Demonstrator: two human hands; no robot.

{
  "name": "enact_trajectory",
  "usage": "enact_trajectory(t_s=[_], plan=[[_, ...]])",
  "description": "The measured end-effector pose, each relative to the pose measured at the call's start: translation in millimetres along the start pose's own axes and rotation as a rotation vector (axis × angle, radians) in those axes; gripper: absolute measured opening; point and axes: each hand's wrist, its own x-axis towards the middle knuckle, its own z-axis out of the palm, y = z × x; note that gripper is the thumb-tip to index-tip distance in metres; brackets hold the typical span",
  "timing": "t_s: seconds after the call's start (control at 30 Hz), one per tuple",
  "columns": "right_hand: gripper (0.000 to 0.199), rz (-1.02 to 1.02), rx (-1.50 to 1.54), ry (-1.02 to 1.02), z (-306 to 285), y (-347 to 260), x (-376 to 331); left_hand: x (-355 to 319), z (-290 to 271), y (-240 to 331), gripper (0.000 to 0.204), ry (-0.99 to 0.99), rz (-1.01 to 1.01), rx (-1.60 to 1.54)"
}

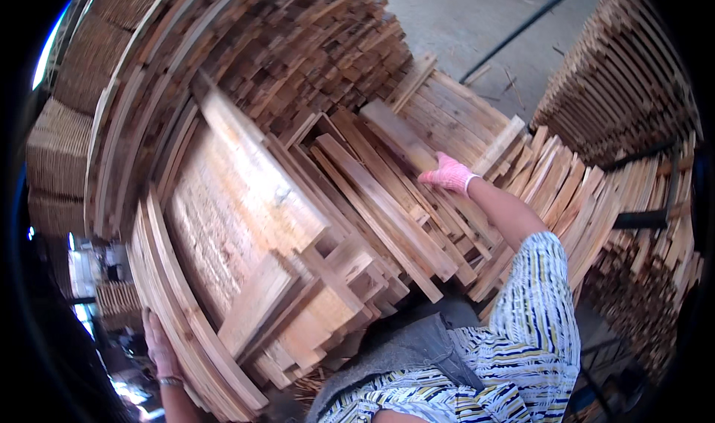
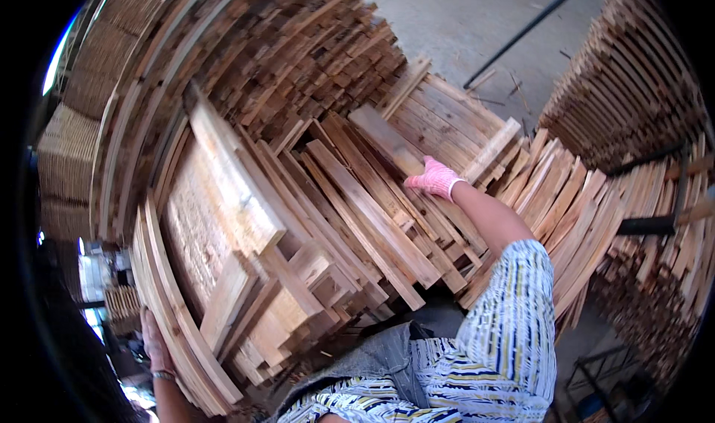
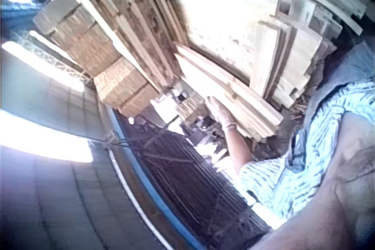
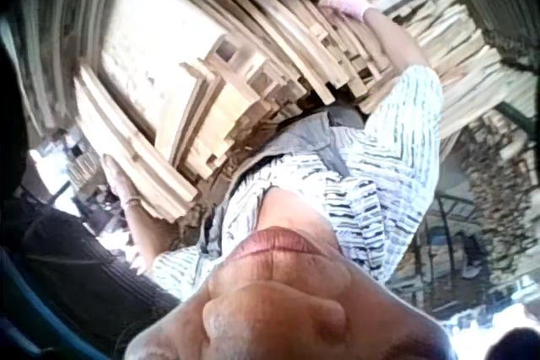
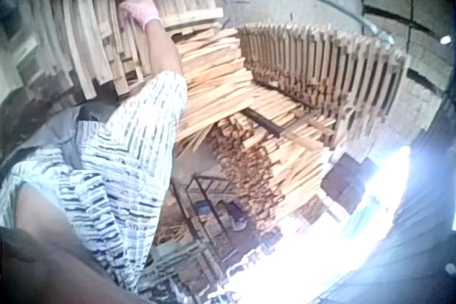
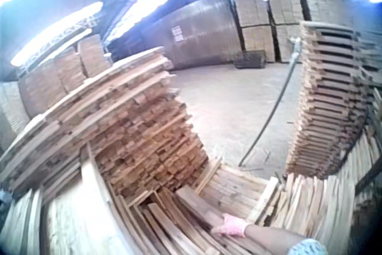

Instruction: The person repeatedly picks up wooden planks from a large pile and places them onto a growing stack. They handle the planks one at a time or in small groups, aligning them as they build the stack higher. The process is continuous and repetitive throughout the clip.

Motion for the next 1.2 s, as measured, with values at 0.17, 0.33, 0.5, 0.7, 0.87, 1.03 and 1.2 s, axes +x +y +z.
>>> enact_trajectory(t_s=[0.17,0.33,0.5,0.7,0.87,1.03,1.2], plan=[[0.068,-0.136,0.34,-0.187,-72,-115,-81,6,-26,-60,0.042,-0.012,0.358,0.586],[0.052,-0.486,0.507,-0.297,-108,-267,-214,3,25,21,0.056,0.104,0.166,0.687],[0.056,-0.358,0.393,-0.439,-28,-414,-279,-28,11,23,0.069,0.06,-0.079,0.748],[0.089,-0.607,-0.691,-0.094,77,-444,-215,-22,26,56,0.06,0.096,0.081,0.738],[0.084,-0.568,-0.63,-0.198,87,-473,-230,-26,19,36,0.053,0.168,0.137,0.7],[0.074,-0.556,-0.28,-0.229,110,-496,-267,-27,20,38,0.062,0.038,0.039,0.762],[0.068,-0.848,-1.197,-0.226,195,-502,-282,-15,26,31,0.061,0.083,0.142,0.742]])
